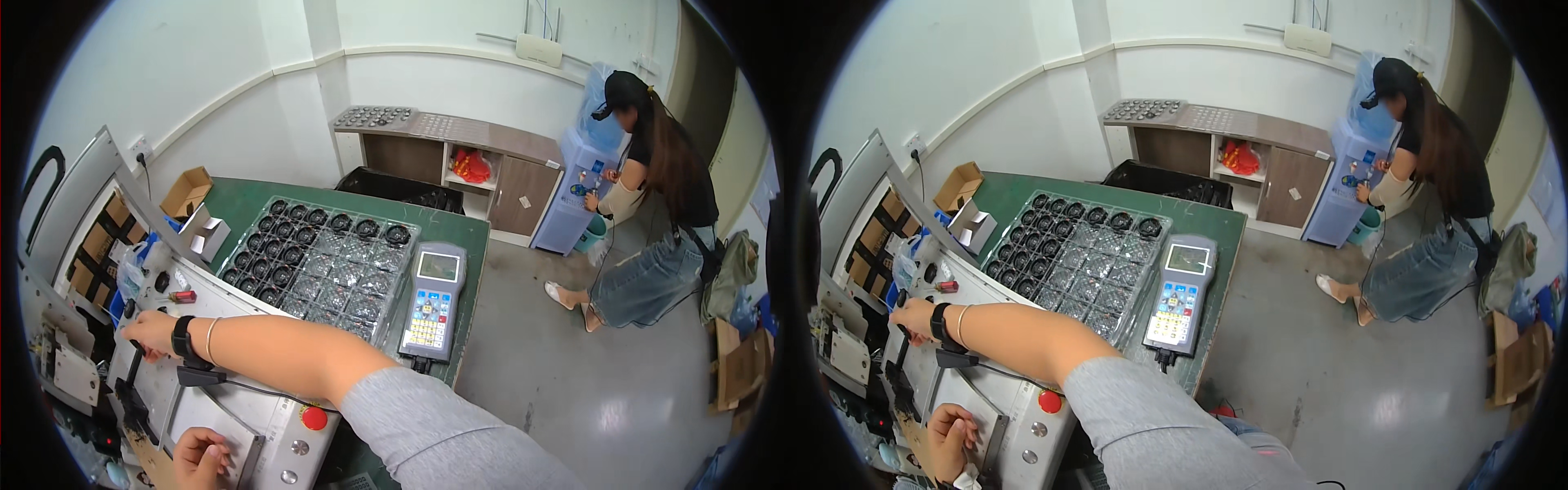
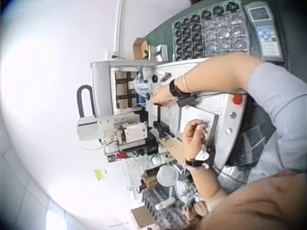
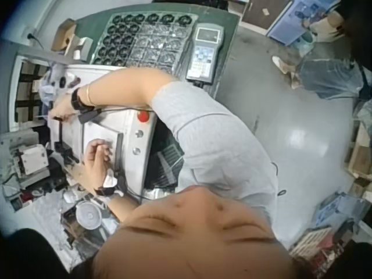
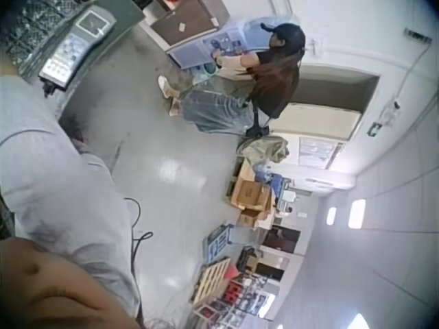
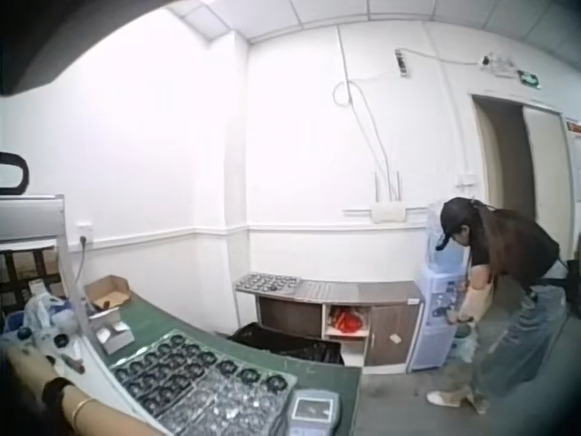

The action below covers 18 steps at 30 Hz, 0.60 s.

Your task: The person is placing small electronic components into a testing or assembly jig and operating the machine.

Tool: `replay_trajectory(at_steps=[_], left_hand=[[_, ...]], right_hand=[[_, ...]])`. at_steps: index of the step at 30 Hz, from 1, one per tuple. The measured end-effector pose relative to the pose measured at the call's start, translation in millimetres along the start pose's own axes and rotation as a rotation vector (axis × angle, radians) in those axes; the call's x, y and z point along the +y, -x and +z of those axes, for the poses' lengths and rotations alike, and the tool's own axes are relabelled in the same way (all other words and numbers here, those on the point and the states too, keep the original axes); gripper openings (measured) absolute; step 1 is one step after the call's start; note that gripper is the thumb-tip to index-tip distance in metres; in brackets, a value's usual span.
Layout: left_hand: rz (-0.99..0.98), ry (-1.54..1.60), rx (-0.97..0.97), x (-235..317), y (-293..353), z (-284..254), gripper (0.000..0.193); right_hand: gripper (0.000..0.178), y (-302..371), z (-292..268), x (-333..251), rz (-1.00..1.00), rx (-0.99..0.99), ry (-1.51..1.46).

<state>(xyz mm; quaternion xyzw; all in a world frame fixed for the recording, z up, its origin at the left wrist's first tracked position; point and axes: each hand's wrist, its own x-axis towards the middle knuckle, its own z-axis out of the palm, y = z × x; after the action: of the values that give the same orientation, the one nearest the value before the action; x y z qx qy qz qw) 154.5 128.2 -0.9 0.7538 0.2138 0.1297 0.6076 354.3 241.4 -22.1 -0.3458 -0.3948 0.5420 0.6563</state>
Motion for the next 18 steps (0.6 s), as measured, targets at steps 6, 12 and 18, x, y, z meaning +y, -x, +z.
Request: replay_trajectory(at_steps=[6,12,18], left_hand=[[-0.026,-0.032,-0.02,7,-3,8,0.013],[-0.04,-0.05,0.003,8,3,10,0.012],[0.044,-0.306,-0.21,-8,3,-2,0.015]], right_hand=[[0.035,5,-8,-5,-0.043,0.042,0.04],[0.027,0,1,-6,-0.052,-0.007,0.003],[0.006,17,-12,-6,-0.378,-0.1,1.068]])
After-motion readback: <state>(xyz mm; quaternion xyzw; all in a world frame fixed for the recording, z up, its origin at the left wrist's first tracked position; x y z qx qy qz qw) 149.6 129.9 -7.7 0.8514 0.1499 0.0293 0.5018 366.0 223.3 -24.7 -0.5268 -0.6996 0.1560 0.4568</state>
